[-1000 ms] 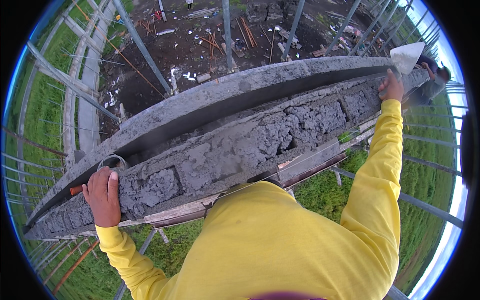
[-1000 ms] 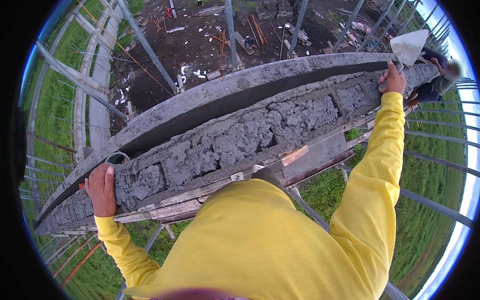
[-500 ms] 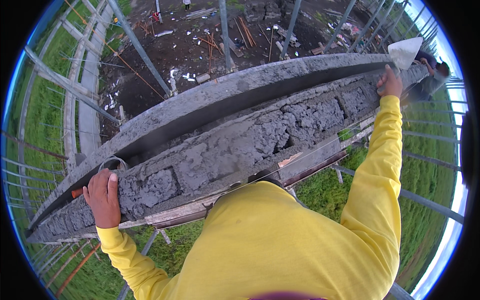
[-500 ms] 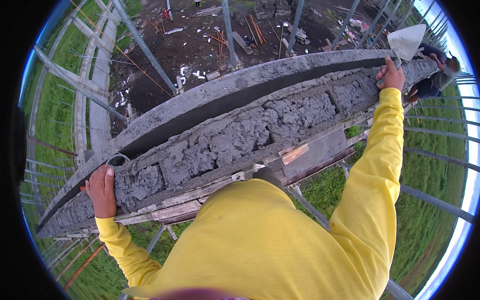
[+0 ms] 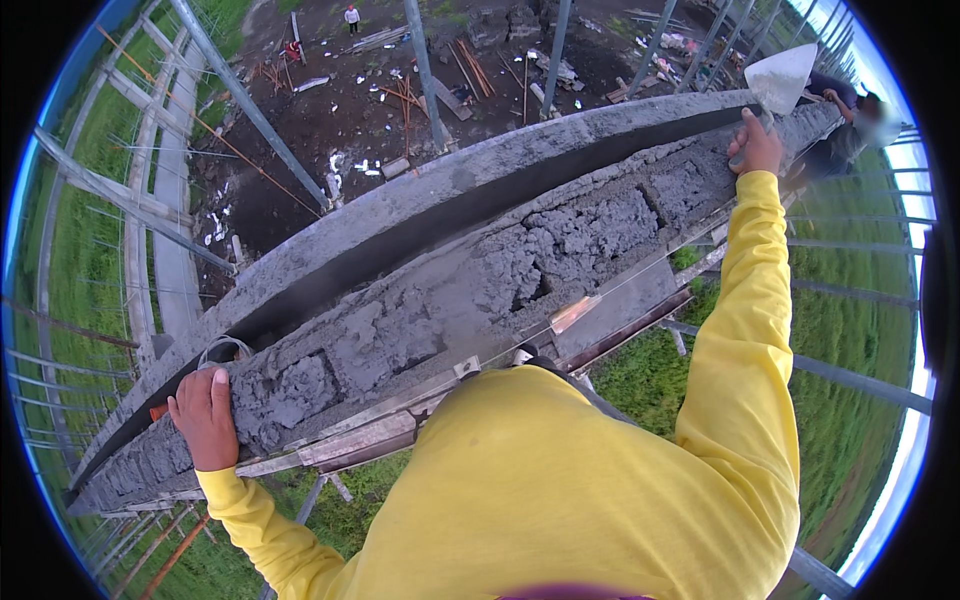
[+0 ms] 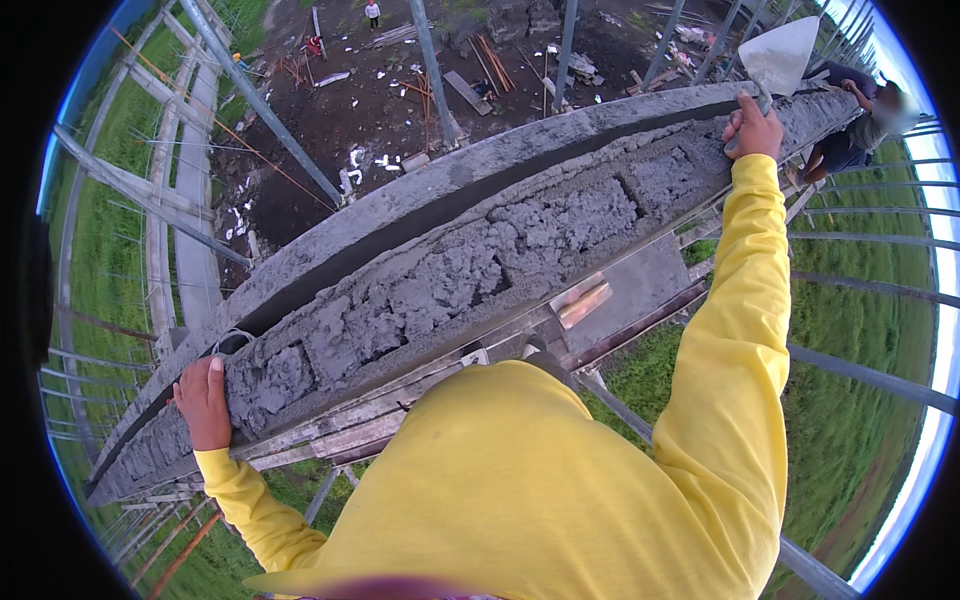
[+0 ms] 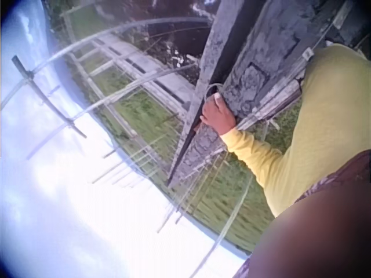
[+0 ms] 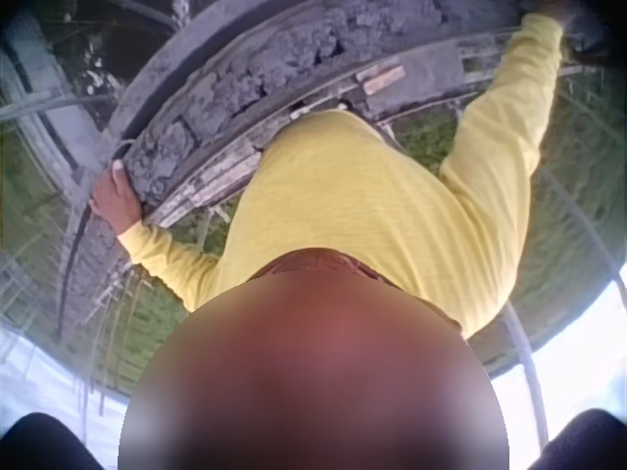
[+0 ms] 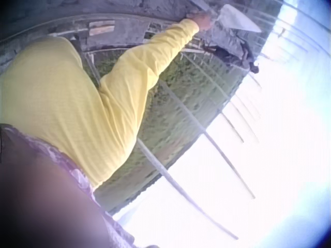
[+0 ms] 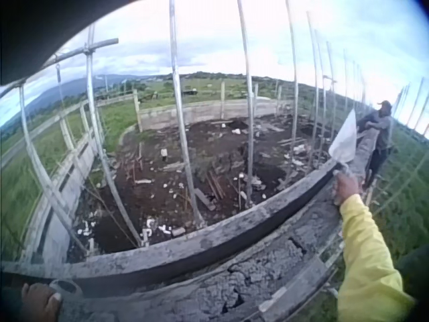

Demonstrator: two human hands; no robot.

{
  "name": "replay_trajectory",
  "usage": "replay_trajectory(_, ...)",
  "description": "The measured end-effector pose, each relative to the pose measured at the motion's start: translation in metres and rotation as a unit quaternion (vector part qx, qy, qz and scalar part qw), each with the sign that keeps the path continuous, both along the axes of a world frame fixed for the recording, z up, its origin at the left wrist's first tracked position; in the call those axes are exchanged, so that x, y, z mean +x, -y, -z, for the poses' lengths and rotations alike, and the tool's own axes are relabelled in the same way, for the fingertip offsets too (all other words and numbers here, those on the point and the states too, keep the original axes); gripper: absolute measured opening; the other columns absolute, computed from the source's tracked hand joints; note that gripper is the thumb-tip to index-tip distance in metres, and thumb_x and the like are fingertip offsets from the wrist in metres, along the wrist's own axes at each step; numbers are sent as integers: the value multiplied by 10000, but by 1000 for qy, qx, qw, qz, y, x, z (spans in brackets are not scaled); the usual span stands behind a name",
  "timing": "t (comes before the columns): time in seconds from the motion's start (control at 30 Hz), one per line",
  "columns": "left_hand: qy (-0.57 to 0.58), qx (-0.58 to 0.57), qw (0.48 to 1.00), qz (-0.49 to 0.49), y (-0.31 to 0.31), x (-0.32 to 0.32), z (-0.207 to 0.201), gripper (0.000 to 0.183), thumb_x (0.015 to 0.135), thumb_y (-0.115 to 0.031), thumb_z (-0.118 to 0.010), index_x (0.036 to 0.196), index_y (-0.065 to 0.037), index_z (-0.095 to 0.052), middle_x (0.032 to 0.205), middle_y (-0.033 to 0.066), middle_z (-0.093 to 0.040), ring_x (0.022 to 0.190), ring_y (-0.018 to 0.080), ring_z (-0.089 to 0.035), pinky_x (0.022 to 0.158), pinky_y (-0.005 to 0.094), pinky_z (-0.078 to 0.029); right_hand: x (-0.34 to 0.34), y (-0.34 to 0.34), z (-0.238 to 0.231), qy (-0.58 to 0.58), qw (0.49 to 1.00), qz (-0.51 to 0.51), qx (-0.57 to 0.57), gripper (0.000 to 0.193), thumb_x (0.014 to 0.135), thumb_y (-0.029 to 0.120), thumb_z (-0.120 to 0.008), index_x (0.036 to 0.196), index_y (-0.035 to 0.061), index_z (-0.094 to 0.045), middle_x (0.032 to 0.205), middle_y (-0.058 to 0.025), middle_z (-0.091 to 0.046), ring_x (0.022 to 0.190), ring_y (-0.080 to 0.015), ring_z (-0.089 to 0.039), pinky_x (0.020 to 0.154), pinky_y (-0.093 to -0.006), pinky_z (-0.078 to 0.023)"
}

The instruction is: The person uses a trowel to smooth wet concrete along a long beam on a construction site. The person repeatedly scrapes and levels the concrete surface, moving along the beam while maintaining a consistent finish.

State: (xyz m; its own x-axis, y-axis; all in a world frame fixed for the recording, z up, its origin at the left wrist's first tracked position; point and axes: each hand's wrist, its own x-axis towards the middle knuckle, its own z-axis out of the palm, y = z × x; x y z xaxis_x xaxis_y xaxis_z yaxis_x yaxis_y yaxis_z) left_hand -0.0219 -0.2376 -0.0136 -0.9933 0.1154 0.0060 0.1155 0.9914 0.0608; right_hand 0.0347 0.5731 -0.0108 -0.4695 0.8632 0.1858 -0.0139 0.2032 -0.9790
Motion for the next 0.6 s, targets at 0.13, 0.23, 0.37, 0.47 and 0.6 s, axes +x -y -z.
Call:
replay_trajectory(0.13, -5, 31, 999, 37, 19, -5, 10, 359, 1079, -380, -421, 1154, -110, -646, 1205, 88, -627, 1259, 308, -523, 1155, 593, -207, -2, 5, 1, -27, 1000, 1, 12, 210, 938, 213, -695, 939, 39, -577, 614, -42, -512, 444, -172, -504, 417, -327, -424)
replay_trajectory(0.23, 46, 70, 996, 10, 28, -20, 5, 448, 1083, -402, -421, 1128, -42, -684, 1105, 161, -678, 1115, 336, -606, 1067, 473, -347, 0, 11, 0, 2, 1000, 2, 22, 206, 938, 213, -681, 941, 34, -579, 604, -34, -518, 442, -159, -519, 397, -320, -400)
replay_trajectory(0.37, 113, 165, 979, 26, -7, -61, -21, 608, 1081, -482, -412, 1189, 67, -651, 1148, 182, -678, 1157, 290, -587, 1056, 378, -400, 4, 18, -7, 30, 998, 41, 36, 283, 905, 269, -692, 919, -5, -619, 628, -82, -592, 438, -190, -568, 433, -354, -457)
replay_trajectory(0.47, 112, 209, 959, 158, -79, -69, -38, 575, 1088, -461, -402, 1262, 41, -622, 1240, 166, -640, 1218, 282, -555, 1079, 379, -387, 2, 17, -7, 42, 996, 60, 45, 328, 882, 273, -714, 941, -39, -633, 712, -149, -655, 494, -228, -626, 526, -389, -523)
replay_trajectory(0.6, 186, 232, 902, 314, -197, -56, -48, 572, 1093, -445, -399, 1378, 29, -547, 1343, 160, -591, 1254, 273, -542, 1103, 372, -378, 1, 8, -1, 109, 984, 75, 119, 392, 881, 315, -678, 1026, -48, -647, 971, -256, -709, 927, -412, -699, 831, -474, -545)
